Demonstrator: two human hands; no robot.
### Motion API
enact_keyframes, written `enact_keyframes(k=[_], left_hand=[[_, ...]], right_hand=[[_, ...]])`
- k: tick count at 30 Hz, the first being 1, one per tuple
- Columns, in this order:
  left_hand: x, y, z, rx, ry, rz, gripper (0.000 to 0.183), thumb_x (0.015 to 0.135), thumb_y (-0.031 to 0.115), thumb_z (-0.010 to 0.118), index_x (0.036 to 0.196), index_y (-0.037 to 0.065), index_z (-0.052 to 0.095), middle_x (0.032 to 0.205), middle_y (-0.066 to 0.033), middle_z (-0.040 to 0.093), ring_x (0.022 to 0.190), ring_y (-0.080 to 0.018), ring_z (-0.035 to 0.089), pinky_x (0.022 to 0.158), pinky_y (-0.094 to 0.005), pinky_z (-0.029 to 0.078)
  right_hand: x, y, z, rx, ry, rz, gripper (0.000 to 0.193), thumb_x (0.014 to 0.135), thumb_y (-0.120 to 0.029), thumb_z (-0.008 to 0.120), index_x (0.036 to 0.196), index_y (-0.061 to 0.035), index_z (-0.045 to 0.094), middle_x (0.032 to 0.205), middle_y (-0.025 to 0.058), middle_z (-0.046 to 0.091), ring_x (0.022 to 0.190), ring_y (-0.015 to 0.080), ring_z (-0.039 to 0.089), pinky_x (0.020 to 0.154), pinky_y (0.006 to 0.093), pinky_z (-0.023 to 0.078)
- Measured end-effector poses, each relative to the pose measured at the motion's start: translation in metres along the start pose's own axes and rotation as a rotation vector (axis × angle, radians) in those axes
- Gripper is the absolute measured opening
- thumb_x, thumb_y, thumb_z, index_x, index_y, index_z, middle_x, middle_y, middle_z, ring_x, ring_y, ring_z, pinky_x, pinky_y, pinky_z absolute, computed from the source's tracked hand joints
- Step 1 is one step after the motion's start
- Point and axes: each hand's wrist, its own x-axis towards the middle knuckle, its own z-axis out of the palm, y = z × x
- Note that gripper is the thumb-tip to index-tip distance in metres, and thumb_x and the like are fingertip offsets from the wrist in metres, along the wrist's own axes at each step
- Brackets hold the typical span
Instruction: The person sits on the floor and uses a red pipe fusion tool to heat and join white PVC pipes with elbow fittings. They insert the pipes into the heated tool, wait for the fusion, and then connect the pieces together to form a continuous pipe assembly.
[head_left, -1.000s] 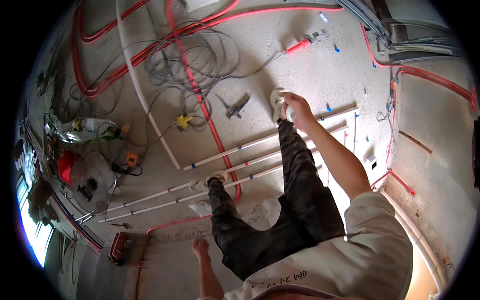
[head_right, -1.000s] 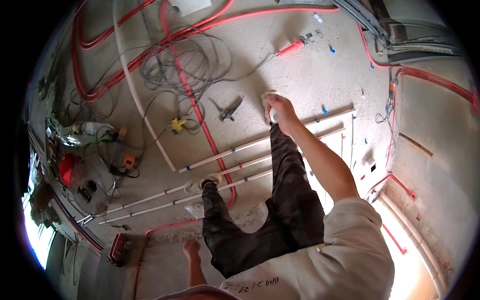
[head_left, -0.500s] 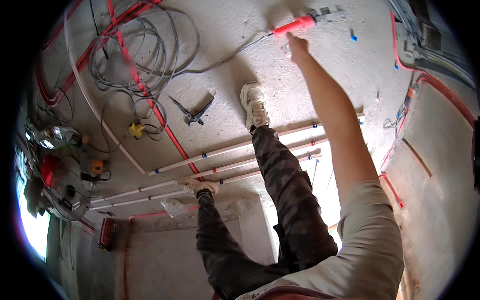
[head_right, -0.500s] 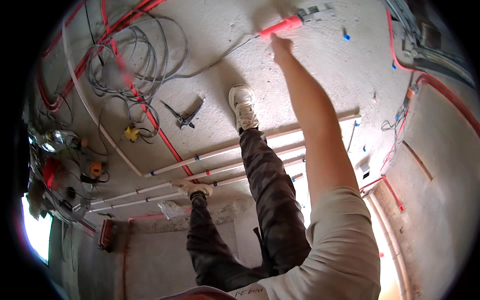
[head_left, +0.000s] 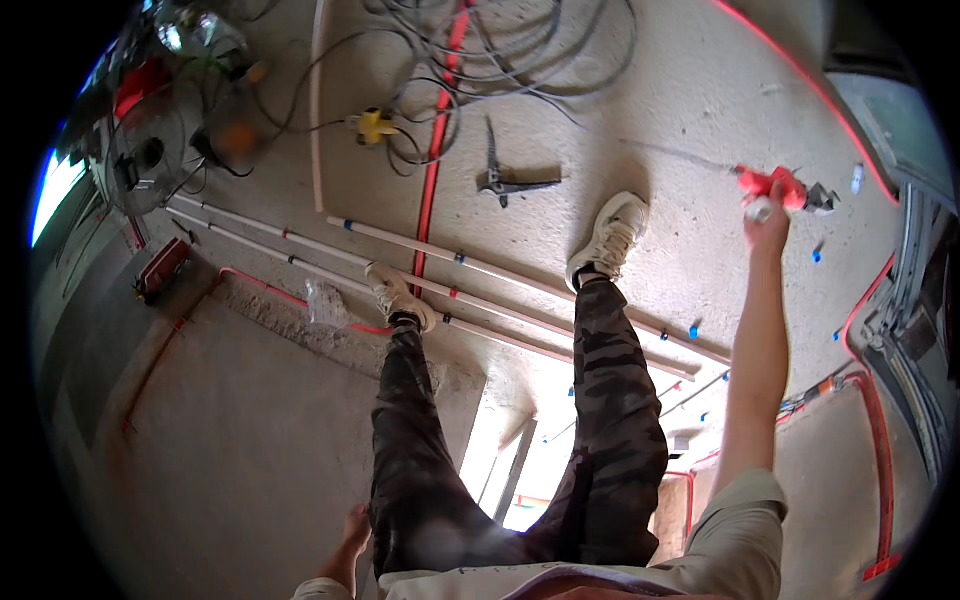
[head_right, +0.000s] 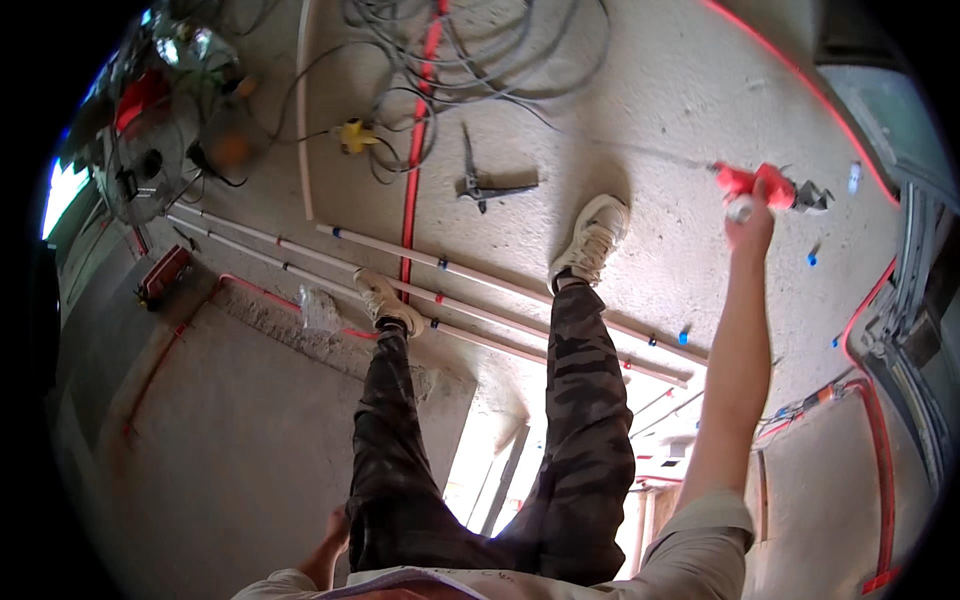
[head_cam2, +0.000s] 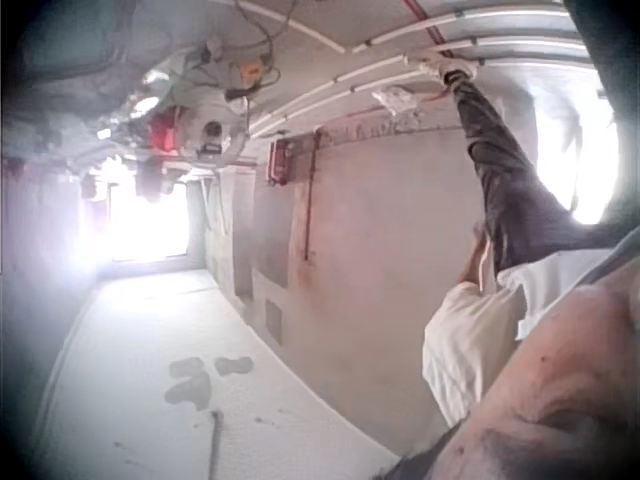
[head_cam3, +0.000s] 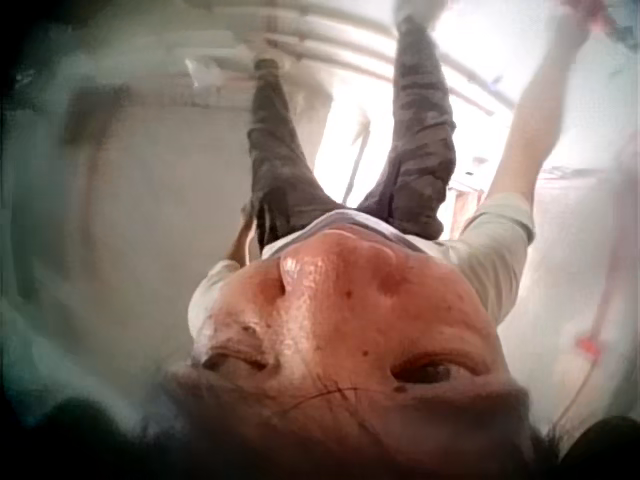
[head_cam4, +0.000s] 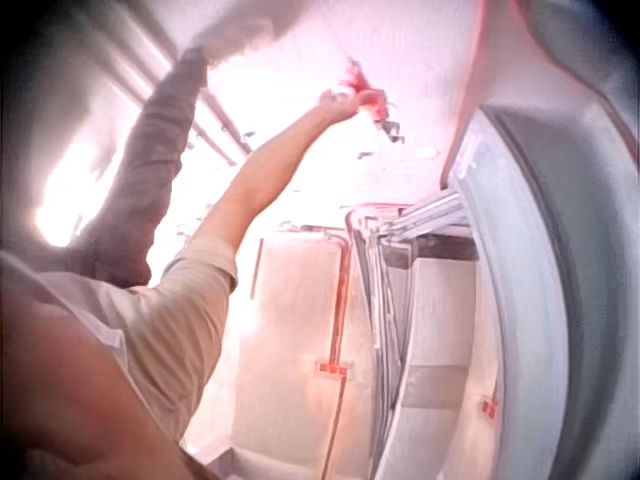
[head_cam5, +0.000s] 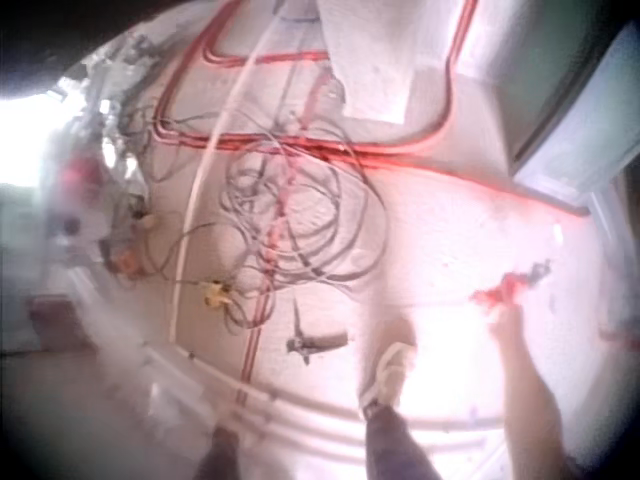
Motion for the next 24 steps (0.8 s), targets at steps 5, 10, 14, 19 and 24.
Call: enact_keyframes(k=[5,10,14,19,24], left_hand=[[0.021,-0.005,-0.002,0.020,-0.114,0.032,0.012,0.088,0.007,0.053,0.076,0.008,0.057,0.065,-0.0025,0.053,0.055,-0.0143,0.051,0.047,-0.0313,0.039],[0.040,-0.002,-0.013,-0.074,-0.178,0.074,0.013,0.089,0.011,0.056,0.077,0.007,0.060,0.067,-0.0048,0.058,0.056,-0.0148,0.056,0.051,-0.0295,0.044],[0.081,-0.029,-0.012,-0.316,-0.238,-0.023,0.012,0.088,0.012,0.059,0.078,0.005,0.061,0.065,-0.0058,0.059,0.057,-0.0164,0.058,0.050,-0.0311,0.045],[0.144,-0.070,0.000,-0.488,-0.373,0.015,0.012,0.087,0.013,0.060,0.085,0.001,0.062,0.066,-0.0076,0.060,0.058,-0.0170,0.059,0.051,-0.0318,0.047],[0.178,-0.094,0.000,-0.616,-0.455,0.035,0.013,0.088,0.015,0.060,0.086,0.002,0.060,0.069,-0.0081,0.060,0.059,-0.0179,0.059,0.053,-0.0325,0.047]], right_hand=[[-0.193,0.042,0.110,-0.495,-0.152,-0.093,0.039,0.093,-0.025,0.069,0.122,-0.0013,0.057,0.106,0.0055,0.065,0.088,0.0144,0.062,0.075,0.0298,0.050],[-0.358,0.050,0.246,-0.823,-0.745,0.097,0.034,0.089,-0.017,0.072,0.117,-0.0028,0.057,0.098,0.0011,0.062,0.084,0.0082,0.056,0.077,0.0258,0.047],[-0.443,0.060,0.370,-0.870,-1.142,0.368,0.035,0.089,-0.017,0.073,0.117,-0.0019,0.058,0.098,0.0023,0.064,0.086,0.0079,0.058,0.078,0.0265,0.048],[-0.527,0.118,0.493,-1.115,-1.546,0.331,0.025,0.088,-0.007,0.072,0.110,-0.0011,0.062,0.100,0.0075,0.069,0.093,0.0153,0.066,0.085,0.0324,0.053],[-0.603,0.194,0.548,-1.359,-1.688,0.307,0.025,0.081,-0.011,0.077,0.102,-0.0056,0.064,0.089,0.0070,0.068,0.083,0.0230,0.067,0.073,0.0339,0.051]])
